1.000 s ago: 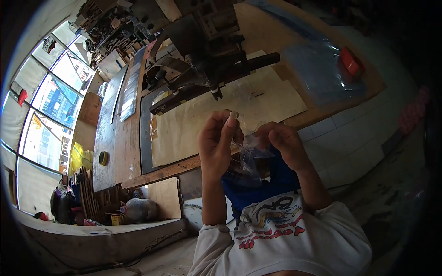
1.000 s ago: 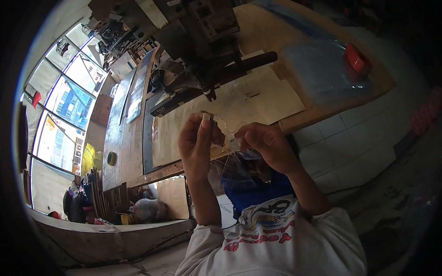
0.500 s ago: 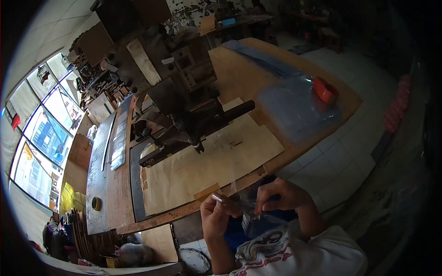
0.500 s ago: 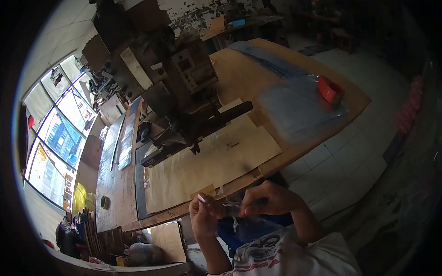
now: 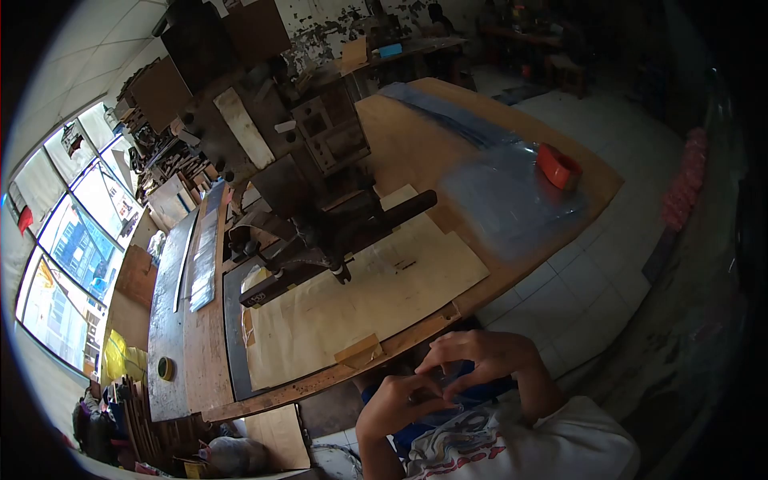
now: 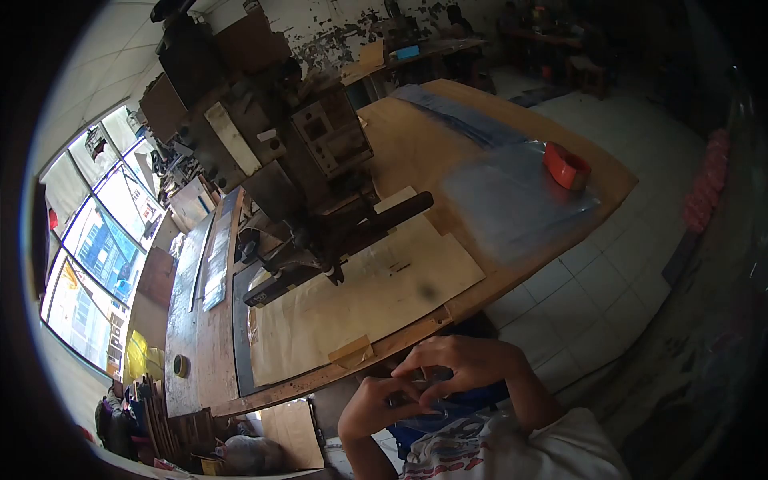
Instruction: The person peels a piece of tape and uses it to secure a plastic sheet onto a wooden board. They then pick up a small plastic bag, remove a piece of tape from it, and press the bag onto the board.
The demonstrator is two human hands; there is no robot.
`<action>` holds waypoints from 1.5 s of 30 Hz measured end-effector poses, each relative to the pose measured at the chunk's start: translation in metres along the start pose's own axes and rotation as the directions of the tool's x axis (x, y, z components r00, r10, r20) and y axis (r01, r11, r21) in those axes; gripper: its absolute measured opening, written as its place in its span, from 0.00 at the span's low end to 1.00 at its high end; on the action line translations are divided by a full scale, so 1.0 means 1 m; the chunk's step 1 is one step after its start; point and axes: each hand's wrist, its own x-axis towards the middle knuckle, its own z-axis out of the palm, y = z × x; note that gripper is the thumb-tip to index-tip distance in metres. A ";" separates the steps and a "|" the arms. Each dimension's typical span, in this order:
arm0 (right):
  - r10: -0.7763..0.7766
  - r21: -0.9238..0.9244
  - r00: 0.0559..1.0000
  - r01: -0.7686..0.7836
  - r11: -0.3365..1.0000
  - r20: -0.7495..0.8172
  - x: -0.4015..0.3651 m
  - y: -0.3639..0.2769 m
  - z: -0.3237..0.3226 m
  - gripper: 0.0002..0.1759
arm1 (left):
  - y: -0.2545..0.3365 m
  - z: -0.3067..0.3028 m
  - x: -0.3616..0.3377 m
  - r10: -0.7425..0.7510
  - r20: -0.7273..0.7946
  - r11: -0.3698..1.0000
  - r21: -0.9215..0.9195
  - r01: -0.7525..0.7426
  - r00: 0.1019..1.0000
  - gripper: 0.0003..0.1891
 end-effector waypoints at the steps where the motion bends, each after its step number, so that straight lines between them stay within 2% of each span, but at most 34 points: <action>1: 0.083 0.000 0.996 -0.083 0.997 0.031 -0.002 0.001 -0.001 0.27 | 0.000 0.000 -0.002 -0.023 -0.014 1.000 -0.010 0.023 1.000 0.08; 2: 0.167 -0.001 0.984 -0.168 0.986 0.062 -0.003 0.002 0.000 0.25 | -0.001 0.000 -0.005 -0.048 -0.026 0.999 -0.022 0.047 0.999 0.09; 5: 0.112 -0.066 0.989 -0.106 0.992 0.098 -0.005 0.005 0.000 0.16 | -0.012 0.000 -0.009 -0.024 -0.086 1.000 0.011 0.025 0.996 0.10; 8: 0.075 -0.040 0.992 -0.071 0.997 0.102 -0.002 0.011 0.004 0.10 | -0.021 0.002 -0.011 -0.046 -0.078 0.998 -0.037 0.044 0.996 0.12; 11: 0.107 -0.023 0.989 -0.105 0.994 0.103 0.000 0.012 0.005 0.09 | -0.025 0.002 -0.011 0.009 -0.050 0.997 -0.074 -0.012 0.999 0.11; 14: 0.156 -0.012 0.983 -0.155 0.988 0.101 -0.003 0.016 0.006 0.11 | -0.035 0.007 -0.015 -0.064 -0.085 0.965 -0.260 0.040 0.994 0.08; 17: 0.114 -0.048 0.991 -0.111 0.993 0.066 -0.003 0.022 0.008 0.12 | -0.045 0.012 -0.015 -0.036 -0.065 0.959 -0.282 0.016 0.997 0.06; 21: 0.074 -0.074 0.997 -0.071 0.995 0.038 -0.002 0.021 0.008 0.09 | -0.056 0.027 -0.017 -0.077 -0.078 0.871 -0.490 0.029 0.994 0.05; 25: 0.062 -0.048 0.996 -0.059 0.997 0.068 -0.005 0.026 0.007 0.08 | -0.063 0.038 -0.017 -0.063 -0.044 0.840 -0.542 0.029 0.997 0.06; 29: 0.037 -0.009 0.995 -0.036 0.999 0.096 -0.004 0.031 0.005 0.07 | -0.081 0.039 -0.023 -0.073 0.140 0.783 -0.605 0.143 0.988 0.05; 30: 0.027 0.003 0.994 -0.028 1.000 0.104 -0.003 0.031 0.004 0.07 | -0.085 0.039 -0.023 -0.033 0.164 0.777 -0.616 0.128 0.986 0.06; 33: 0.037 0.043 0.984 -0.045 0.998 0.173 -0.001 0.038 0.002 0.09 | -0.089 0.039 -0.025 -0.069 0.218 0.758 -0.622 0.193 0.973 0.08; 34: 0.045 0.057 0.978 -0.058 0.997 0.203 -0.001 0.042 0.001 0.11 | -0.081 0.038 -0.020 -0.030 0.160 0.856 -0.506 0.108 0.987 0.10; 37: 0.050 0.063 0.970 -0.067 0.996 0.239 0.000 0.050 0.002 0.11 | -0.108 0.048 -0.029 -0.247 0.290 0.788 -0.494 0.366 0.924 0.18; 38: 0.046 0.070 0.969 -0.065 0.995 0.245 0.000 0.053 0.004 0.10 | -0.113 0.047 -0.030 -0.283 0.333 0.756 -0.500 0.423 0.900 0.14; 39: 0.042 0.079 0.967 -0.063 0.995 0.250 0.000 0.057 0.006 0.10 | -0.110 0.045 -0.026 -0.120 0.238 0.852 -0.473 0.223 0.964 0.13; 40: 0.039 0.086 0.966 -0.063 0.994 0.255 0.000 0.059 0.007 0.10 | -0.103 0.045 -0.018 0.059 0.153 0.906 -0.424 0.012 0.986 0.13; 41: 0.073 0.083 0.955 -0.101 0.991 0.288 0.001 0.060 0.006 0.10 | -0.099 0.048 -0.014 0.241 0.081 0.913 -0.356 -0.198 0.967 0.12; 42: 0.107 0.080 0.941 -0.139 0.987 0.321 0.002 0.061 0.005 0.11 | -0.098 0.050 -0.013 0.272 0.018 0.918 -0.303 -0.254 0.962 0.11; 45: 0.174 0.064 0.914 -0.212 0.975 0.366 0.003 0.067 0.005 0.12 | -0.109 0.047 -0.020 0.038 0.161 0.985 -0.174 -0.010 0.986 0.10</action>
